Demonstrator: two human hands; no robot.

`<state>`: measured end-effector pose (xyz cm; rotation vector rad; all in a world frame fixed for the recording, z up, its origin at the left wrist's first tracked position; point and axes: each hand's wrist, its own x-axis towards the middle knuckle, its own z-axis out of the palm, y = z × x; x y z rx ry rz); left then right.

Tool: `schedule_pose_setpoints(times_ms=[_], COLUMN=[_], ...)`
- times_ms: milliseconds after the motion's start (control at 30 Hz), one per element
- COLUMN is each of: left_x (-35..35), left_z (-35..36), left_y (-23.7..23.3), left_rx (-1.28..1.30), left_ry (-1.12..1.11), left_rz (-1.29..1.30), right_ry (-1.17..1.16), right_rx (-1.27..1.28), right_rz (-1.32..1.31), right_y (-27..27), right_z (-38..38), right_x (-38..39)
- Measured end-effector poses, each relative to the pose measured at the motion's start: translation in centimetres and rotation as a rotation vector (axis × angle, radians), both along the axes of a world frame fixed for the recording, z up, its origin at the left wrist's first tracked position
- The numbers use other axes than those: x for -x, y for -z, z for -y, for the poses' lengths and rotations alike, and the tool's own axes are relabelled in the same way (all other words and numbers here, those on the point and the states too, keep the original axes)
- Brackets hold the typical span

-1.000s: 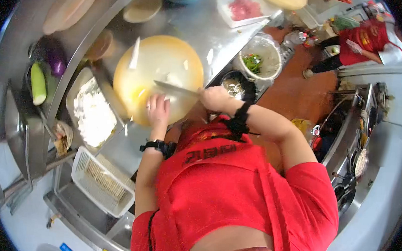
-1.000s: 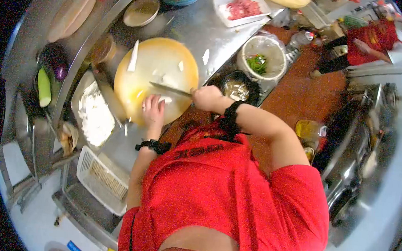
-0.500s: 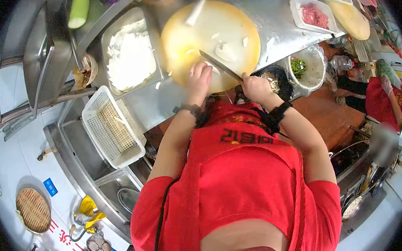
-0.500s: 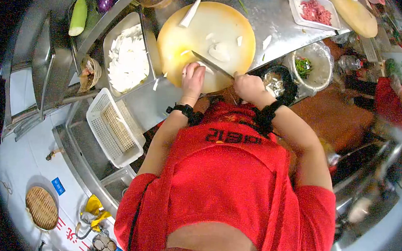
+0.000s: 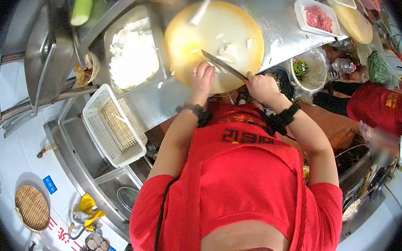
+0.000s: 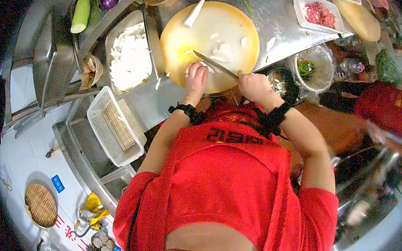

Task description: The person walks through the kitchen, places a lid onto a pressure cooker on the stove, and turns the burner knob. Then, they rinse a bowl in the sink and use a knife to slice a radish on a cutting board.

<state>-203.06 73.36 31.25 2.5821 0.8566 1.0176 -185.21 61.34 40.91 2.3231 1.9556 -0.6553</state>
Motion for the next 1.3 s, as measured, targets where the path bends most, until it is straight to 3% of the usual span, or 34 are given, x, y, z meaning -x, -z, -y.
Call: schedule_pose_setpoints(times_ms=[100,133,200,433,533,633,700,767,833,967,1033,1167,1233,1267,1300], left_x=[0.2,0.1,0.1,-0.1,0.3,0.7,0.3,0.4,0.5,0.9,1.1,1.5,1.6,1.5,1.5], left_z=[0.0,0.1,0.0,-0.5,-1.5,-2.4,-2.6,-2.8,-2.6,-1.2,-0.8,-0.7,-1.1,-1.2,-1.1], left_y=[0.2,-0.1,0.8,-0.5,-1.2,-1.2,-2.4,-1.1,-0.1,-1.1,-1.8,-0.5,0.6,1.2,1.3], left_rx=[0.055,0.017,-0.050,-0.049,0.007,-0.084,0.117,0.050,0.464,0.481,0.303,0.240,0.237,0.261,0.242], left_ry=[0.015,0.000,-0.016,-0.017,0.084,-0.043,-0.306,-0.265,-0.173,-0.127,-0.075,-0.010,0.005,-0.003,-0.014], left_rz=[-0.002,-0.020,-0.003,-0.045,-0.177,-0.347,-0.464,-0.368,-0.252,-0.127,0.004,0.003,0.013,0.020,0.032], right_ry=[0.018,-0.004,0.005,-0.009,0.120,0.131,0.130,0.138,0.145,0.127,0.120,0.093,0.104,0.123,0.081], right_rx=[0.034,-0.099,0.037,-0.014,-0.131,-0.072,-0.086,-0.101,-0.085,-0.071,-0.074,-0.027,-0.016,0.097,-0.113], right_rz=[-0.025,0.013,0.002,0.015,0.001,0.004,-0.006,-0.008,-0.039,0.014,0.002,-0.034,-0.053,-0.012,0.008], right_y=[2.4,5.2,2.7,2.3,2.8,3.0,3.0,2.7,2.2,2.9,2.4,0.3,3.1,1.9,4.5], right_z=[-0.1,0.2,-0.6,0.0,0.8,0.7,0.9,0.9,0.9,0.8,0.8,0.8,0.9,0.5,1.1], right_x=[1.0,1.1,1.3,-0.7,-1.6,-1.4,-1.2,-1.1,-0.8,-0.8,-0.9,-0.5,-0.6,-0.3,-0.6])
